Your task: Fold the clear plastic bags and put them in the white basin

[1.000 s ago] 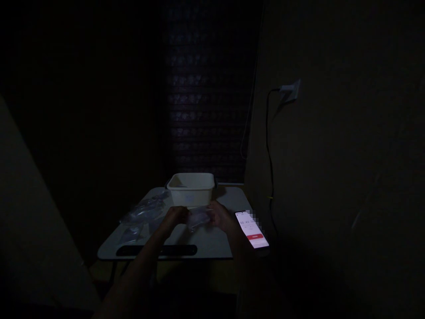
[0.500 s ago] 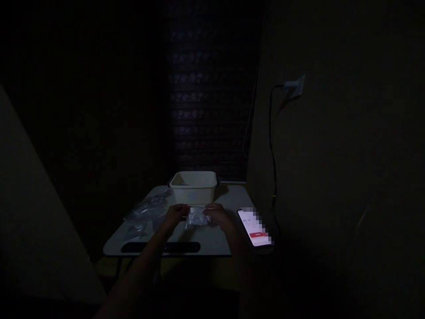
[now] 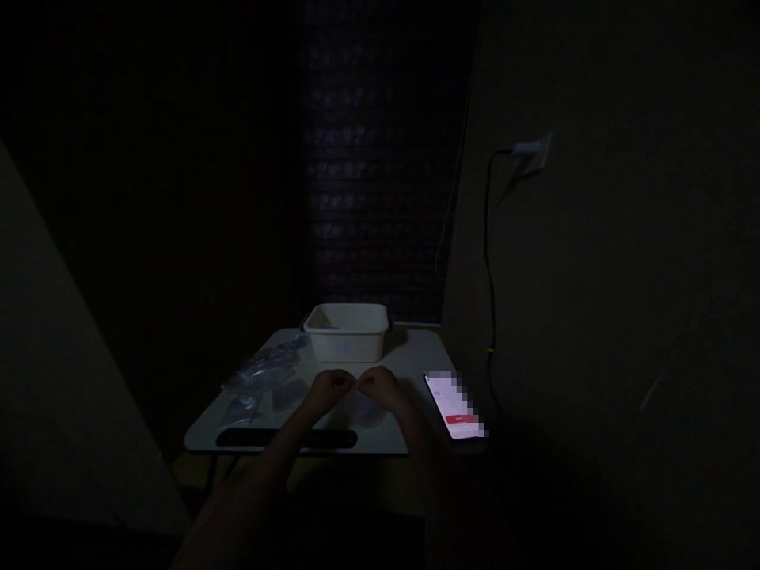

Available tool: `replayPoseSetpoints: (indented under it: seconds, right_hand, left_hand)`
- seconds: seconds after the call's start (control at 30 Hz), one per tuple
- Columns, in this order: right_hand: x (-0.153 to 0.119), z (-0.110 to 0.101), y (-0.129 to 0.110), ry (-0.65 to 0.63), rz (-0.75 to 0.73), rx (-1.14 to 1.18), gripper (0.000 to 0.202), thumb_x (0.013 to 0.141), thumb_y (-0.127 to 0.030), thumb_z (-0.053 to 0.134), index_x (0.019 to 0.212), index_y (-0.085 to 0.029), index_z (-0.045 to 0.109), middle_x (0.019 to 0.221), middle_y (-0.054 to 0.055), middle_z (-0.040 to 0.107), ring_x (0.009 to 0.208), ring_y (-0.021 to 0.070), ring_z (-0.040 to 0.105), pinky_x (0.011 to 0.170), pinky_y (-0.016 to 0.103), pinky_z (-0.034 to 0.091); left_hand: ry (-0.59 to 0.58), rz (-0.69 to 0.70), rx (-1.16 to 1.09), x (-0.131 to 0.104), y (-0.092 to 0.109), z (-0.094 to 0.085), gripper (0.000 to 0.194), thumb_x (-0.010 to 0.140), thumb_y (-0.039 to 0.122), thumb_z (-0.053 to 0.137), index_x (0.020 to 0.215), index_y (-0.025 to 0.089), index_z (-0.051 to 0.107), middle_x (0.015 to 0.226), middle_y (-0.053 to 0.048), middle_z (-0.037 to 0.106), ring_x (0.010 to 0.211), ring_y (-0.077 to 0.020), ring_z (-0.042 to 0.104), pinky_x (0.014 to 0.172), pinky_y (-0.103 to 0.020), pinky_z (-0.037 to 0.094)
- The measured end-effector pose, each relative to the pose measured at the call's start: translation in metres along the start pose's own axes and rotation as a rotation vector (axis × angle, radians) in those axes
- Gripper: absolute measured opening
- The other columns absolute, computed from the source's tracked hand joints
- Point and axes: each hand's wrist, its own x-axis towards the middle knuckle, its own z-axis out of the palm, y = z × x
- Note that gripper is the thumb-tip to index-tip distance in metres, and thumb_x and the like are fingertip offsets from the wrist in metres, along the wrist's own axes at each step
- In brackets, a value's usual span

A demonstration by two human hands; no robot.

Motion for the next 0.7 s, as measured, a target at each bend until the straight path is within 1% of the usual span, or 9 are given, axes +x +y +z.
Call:
replayPoseSetpoints:
  seconds: [0.1, 0.27, 0.4, 0.57, 0.7]
  right_hand:
    - [0.0, 0.0, -0.001, 0.001, 0.014, 0.005, 0.014, 0.057, -0.019, 0.046, 0.057, -0.012, 0.059, 0.058, 0.003, 0.059, 0.055, 0.0117, 0.052, 0.05, 0.02, 0.037]
    - [-0.002, -0.002, -0.005, -0.002, 0.061, 0.009, 0.013, 0.055, -0.015, 0.047, 0.057, -0.011, 0.059, 0.056, 0.002, 0.059, 0.054, 0.0109, 0.051, 0.049, 0.019, 0.036]
    - [-0.002, -0.003, -0.005, -0.001, 0.06, 0.04, 0.013, 0.056, -0.017, 0.046, 0.055, -0.012, 0.059, 0.055, 0.002, 0.058, 0.054, 0.0109, 0.05, 0.05, 0.019, 0.036]
    - [-0.001, -0.003, -0.001, -0.004, 0.047, 0.059, 0.012, 0.055, -0.017, 0.047, 0.053, -0.013, 0.058, 0.055, 0.001, 0.058, 0.054, 0.0111, 0.049, 0.05, 0.02, 0.036]
    - [-0.001, -0.002, -0.003, 0.015, 0.045, 0.052, 0.013, 0.055, -0.017, 0.045, 0.053, -0.012, 0.057, 0.055, 0.002, 0.057, 0.054, 0.0114, 0.049, 0.05, 0.02, 0.036]
  left_hand:
    - [0.006, 0.004, -0.02, 0.0, 0.001, -0.001, 0.021, 0.059, 0.018, 0.039, 0.063, 0.012, 0.059, 0.062, -0.003, 0.06, 0.058, -0.0115, 0.053, 0.053, -0.019, 0.037]
    - [0.062, -0.038, -0.055, 0.0, -0.002, -0.006, 0.019, 0.059, 0.02, 0.041, 0.062, 0.012, 0.059, 0.06, -0.003, 0.059, 0.057, -0.0117, 0.052, 0.053, -0.019, 0.038]
    - [0.111, -0.076, -0.117, 0.0, -0.003, -0.013, 0.018, 0.059, 0.019, 0.042, 0.062, 0.012, 0.058, 0.06, -0.003, 0.059, 0.057, -0.0117, 0.052, 0.053, -0.02, 0.038]
    - [0.195, -0.083, -0.161, -0.002, -0.005, -0.021, 0.016, 0.059, 0.023, 0.045, 0.057, 0.014, 0.058, 0.06, -0.003, 0.059, 0.058, -0.0129, 0.052, 0.055, -0.021, 0.038]
    - [0.212, -0.103, -0.186, -0.002, -0.007, -0.024, 0.018, 0.059, 0.025, 0.045, 0.057, 0.013, 0.057, 0.057, -0.003, 0.058, 0.058, -0.0137, 0.051, 0.053, -0.021, 0.038]
